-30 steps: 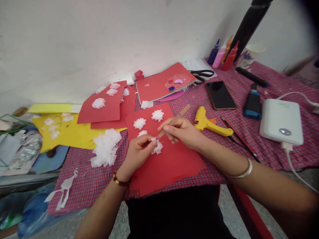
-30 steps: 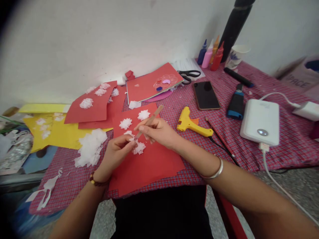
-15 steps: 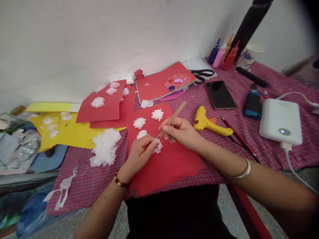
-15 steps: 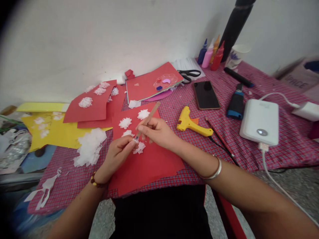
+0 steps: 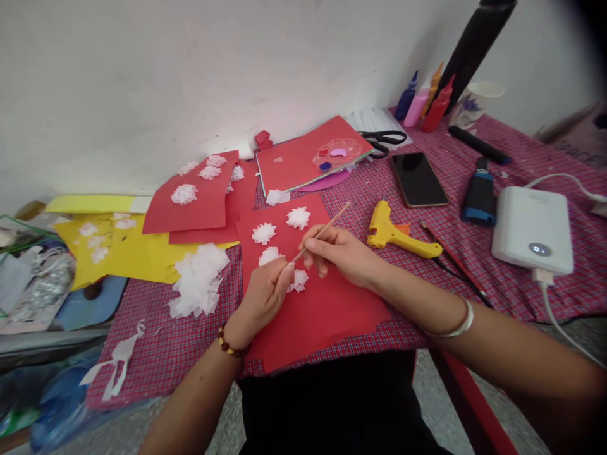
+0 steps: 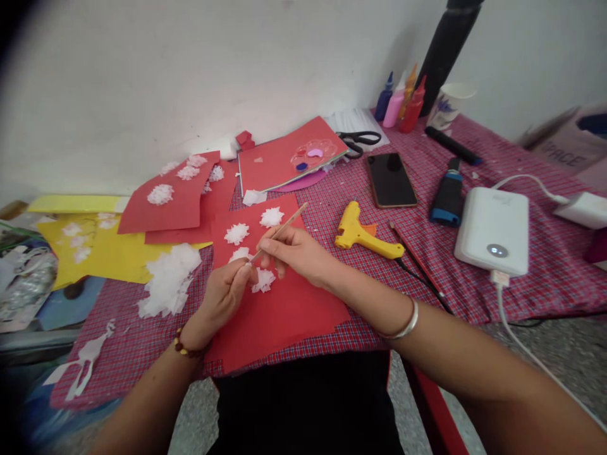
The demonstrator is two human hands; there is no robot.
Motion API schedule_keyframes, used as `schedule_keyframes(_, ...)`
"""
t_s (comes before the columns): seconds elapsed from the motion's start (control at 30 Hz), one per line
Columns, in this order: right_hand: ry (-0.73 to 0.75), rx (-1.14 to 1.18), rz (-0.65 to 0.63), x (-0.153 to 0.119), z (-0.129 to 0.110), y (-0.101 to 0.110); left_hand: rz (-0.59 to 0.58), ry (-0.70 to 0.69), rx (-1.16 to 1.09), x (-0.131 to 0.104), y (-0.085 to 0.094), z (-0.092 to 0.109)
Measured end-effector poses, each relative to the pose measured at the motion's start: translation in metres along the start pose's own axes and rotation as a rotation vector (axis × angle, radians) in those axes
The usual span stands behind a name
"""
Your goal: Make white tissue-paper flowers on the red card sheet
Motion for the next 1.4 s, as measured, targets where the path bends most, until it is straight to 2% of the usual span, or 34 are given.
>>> schedule_keyframes(0.13, 0.049, -0.067, 0.008, -0.002, -0.008, 0.001, 0.018, 0.034, -0.050, 0.000, 0.002, -0.003)
schedule_keyframes(0.3, 0.098, -0.071, -0.028, -0.004, -0.013, -0.004, 0.035, 0.159, -0.383, -0.001, -0.003, -0.011)
schedule_keyframes(0.37, 0.098, -0.056, -0.011, -0.005, -0.012, -0.003, -0.002, 0.161, -0.407, -0.001, -0.007, -0.008)
schedule_keyframes(0.47, 0.064, -0.030, 0.028, -0.005, -0.009, -0.001, -0.048, 0.095, -0.251, 0.001, -0.008, -0.002)
schedule_keyframes(0.6, -0.016, 0.020, 0.069, -0.003, -0.001, 0.005, -0.016, -0.066, 0.086, 0.003, 0.002, 0.006)
schedule_keyframes(0.67, -0.034, 0.048, 0.089, -0.001, 0.001, 0.009, 0.001, -0.080, 0.147, 0.003, 0.005, 0.003)
schedule_keyframes(0.8, -0.032, 0.070, 0.140, 0.002, 0.000, 0.019, -0.053, 0.023, 0.144, 0.002, -0.003, -0.013)
schedule_keyframes(0.97, -0.032, 0.037, 0.184, 0.003, -0.004, 0.028, -0.131, 0.024, 0.073, 0.001, -0.022, -0.014)
schedule_keyframes(1.07, -0.036, 0.013, 0.192, 0.003, -0.005, 0.029, -0.150, 0.029, 0.058, 0.001, -0.024, -0.013)
schedule_keyframes(1.2, -0.047, -0.040, 0.187, 0.003, -0.003, 0.025, -0.207, 0.028, 0.159, 0.001, -0.026, -0.011)
schedule_keyframes(1.4, -0.070, -0.137, 0.178, 0.003, 0.000, 0.023, -0.179, 0.070, 0.194, 0.002, -0.026, -0.016)
Point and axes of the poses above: each hand's wrist, its own x-axis towards the middle knuckle, its own y-axis out of the back of the hand, z = x × y, the point moved 10 cm from there along x, towards the middle knuckle, and after that the axes turned 10 degrees about -y, right-handed, at the moved point
